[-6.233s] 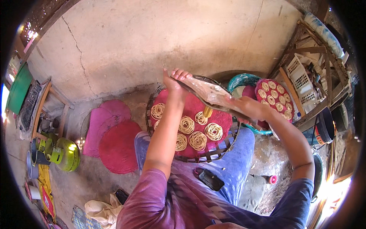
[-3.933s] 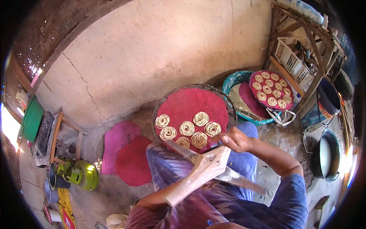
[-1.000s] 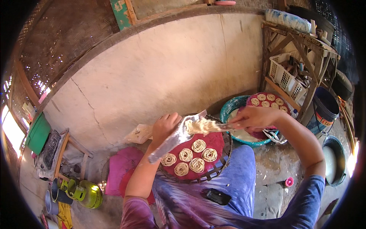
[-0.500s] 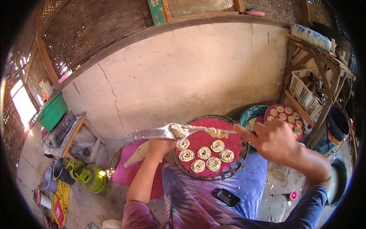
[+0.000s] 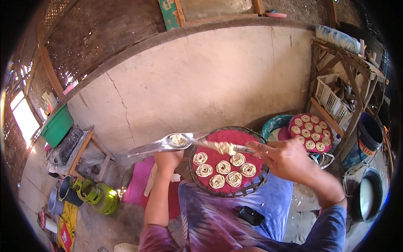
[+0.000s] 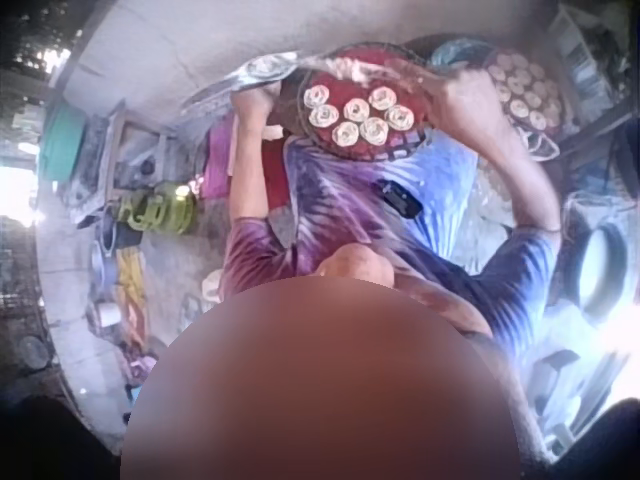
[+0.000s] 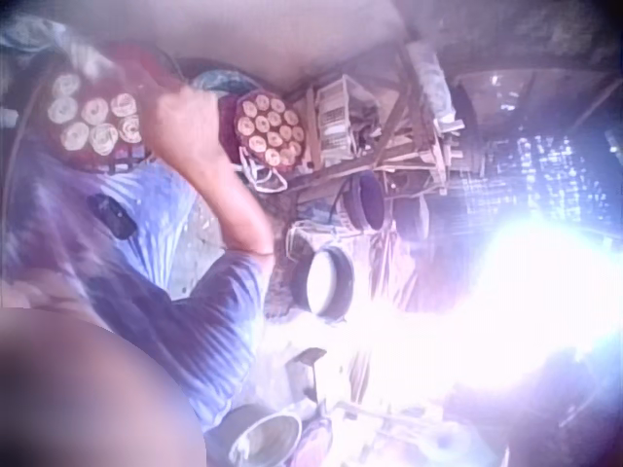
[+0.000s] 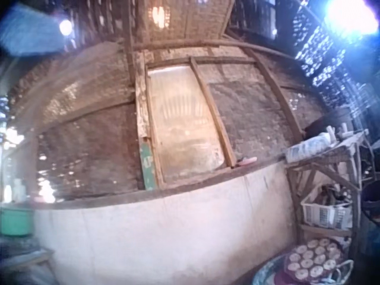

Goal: The person sits on the floor and uses a handheld extruder to press dough into spiral shapes onto a red tray. They repeatedly scoop dough from a container, extrude it into coils, and arrange the formed noodles on the tray.

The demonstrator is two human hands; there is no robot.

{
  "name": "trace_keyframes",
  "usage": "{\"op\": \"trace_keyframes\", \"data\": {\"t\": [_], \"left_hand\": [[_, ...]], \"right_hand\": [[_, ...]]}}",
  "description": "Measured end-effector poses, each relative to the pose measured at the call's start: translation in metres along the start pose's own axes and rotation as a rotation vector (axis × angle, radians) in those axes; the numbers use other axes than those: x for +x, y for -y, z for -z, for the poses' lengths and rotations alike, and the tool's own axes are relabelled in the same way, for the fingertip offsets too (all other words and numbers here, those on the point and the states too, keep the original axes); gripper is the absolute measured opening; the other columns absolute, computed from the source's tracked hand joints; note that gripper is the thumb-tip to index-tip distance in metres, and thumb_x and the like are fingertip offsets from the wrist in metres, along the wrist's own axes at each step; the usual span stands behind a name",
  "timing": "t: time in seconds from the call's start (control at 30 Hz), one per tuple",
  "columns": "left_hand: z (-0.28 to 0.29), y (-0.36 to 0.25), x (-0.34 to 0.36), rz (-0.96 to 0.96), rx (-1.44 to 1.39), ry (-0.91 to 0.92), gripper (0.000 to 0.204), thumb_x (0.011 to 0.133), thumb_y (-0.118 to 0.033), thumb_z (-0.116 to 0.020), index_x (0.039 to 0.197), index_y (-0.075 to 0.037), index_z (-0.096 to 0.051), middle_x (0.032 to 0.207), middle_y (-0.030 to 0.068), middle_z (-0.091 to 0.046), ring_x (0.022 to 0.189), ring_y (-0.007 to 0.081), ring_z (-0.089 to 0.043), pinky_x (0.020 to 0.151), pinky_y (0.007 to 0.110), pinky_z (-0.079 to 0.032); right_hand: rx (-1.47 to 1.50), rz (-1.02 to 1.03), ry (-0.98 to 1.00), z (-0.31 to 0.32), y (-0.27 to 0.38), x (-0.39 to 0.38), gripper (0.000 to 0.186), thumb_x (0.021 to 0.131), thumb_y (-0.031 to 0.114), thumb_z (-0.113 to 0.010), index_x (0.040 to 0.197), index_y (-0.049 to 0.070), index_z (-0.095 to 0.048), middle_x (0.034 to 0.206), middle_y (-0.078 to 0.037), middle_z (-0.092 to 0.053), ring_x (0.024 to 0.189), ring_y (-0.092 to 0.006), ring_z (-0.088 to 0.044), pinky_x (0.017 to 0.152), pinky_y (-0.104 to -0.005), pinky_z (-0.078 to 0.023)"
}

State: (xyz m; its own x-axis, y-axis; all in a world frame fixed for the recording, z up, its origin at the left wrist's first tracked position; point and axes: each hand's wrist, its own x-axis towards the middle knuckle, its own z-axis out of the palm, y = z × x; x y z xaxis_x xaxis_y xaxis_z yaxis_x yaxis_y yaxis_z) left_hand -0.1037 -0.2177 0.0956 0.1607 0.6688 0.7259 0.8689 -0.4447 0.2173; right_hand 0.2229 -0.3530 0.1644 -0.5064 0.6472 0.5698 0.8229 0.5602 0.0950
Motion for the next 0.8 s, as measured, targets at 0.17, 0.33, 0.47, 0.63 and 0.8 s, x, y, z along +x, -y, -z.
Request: {"op": "trace_keyframes", "data": {"t": [0.17, 0.33, 0.47, 0.63, 0.8], "left_hand": [[-0.019, -0.034, -0.006, -0.017, -0.113, -0.072, 0.022, 0.075, -0.022, -0.075, 0.091, -0.009, -0.069, 0.086, 0.0126, -0.070, 0.081, 0.0316, -0.067, 0.073, 0.043, -0.052], [-0.022, -0.029, 0.008, -0.006, -0.054, -0.085, 0.023, 0.076, -0.022, -0.072, 0.093, -0.008, -0.068, 0.093, 0.0140, -0.070, 0.086, 0.0343, -0.067, 0.073, 0.044, -0.053], [-0.022, -0.011, 0.014, 0.070, 0.107, -0.144, 0.019, 0.079, -0.024, -0.066, 0.090, -0.011, -0.073, 0.086, 0.0123, -0.072, 0.081, 0.0326, -0.068, 0.071, 0.043, -0.053], [-0.044, -0.011, 0.010, -0.078, 0.141, -0.140, 0.016, 0.081, -0.025, -0.067, 0.088, -0.013, -0.073, 0.082, 0.0092, -0.072, 0.081, 0.0293, -0.068, 0.075, 0.039, -0.054], [-0.051, -0.004, 0.017, 0.095, -0.051, 0.036, 0.021, 0.079, -0.017, -0.067, 0.098, -0.008, -0.070, 0.095, 0.0149, -0.070, 0.090, 0.0346, -0.067, 0.078, 0.043, -0.053]], "right_hand": [[0.898, -0.376, -0.235, -0.107, 0.044, 0.024, 0.047, 0.090, -0.004, -0.057, 0.136, 0.006, -0.055, 0.098, -0.027, -0.067, 0.070, -0.0317, -0.069, 0.059, -0.0401, -0.051], [0.709, -0.405, -0.185, -0.153, 0.079, 0.009, 0.055, 0.090, -0.001, -0.054, 0.143, 0.013, -0.049, 0.099, -0.026, -0.066, 0.078, -0.0400, -0.067, 0.067, -0.0444, -0.054], [0.990, -0.505, -0.070, -0.137, 0.052, -0.019, 0.044, 0.093, 0.002, -0.053, 0.137, 0.007, -0.054, 0.078, -0.028, -0.061, 0.060, -0.0342, -0.063, 0.060, -0.0394, -0.050], [0.990, -0.547, -0.024, -0.147, 0.050, -0.012, 0.041, 0.095, 0.004, -0.053, 0.136, 0.001, -0.054, 0.071, -0.030, -0.053, 0.054, -0.0318, -0.058, 0.058, -0.0383, -0.048], [1.340, -0.698, 0.113, -0.157, 0.036, -0.031, 0.035, 0.095, 0.006, -0.055, 0.130, 0.000, -0.059, 0.097, -0.016, -0.072, 0.083, -0.0143, -0.062, 0.074, -0.0354, -0.051]]}}
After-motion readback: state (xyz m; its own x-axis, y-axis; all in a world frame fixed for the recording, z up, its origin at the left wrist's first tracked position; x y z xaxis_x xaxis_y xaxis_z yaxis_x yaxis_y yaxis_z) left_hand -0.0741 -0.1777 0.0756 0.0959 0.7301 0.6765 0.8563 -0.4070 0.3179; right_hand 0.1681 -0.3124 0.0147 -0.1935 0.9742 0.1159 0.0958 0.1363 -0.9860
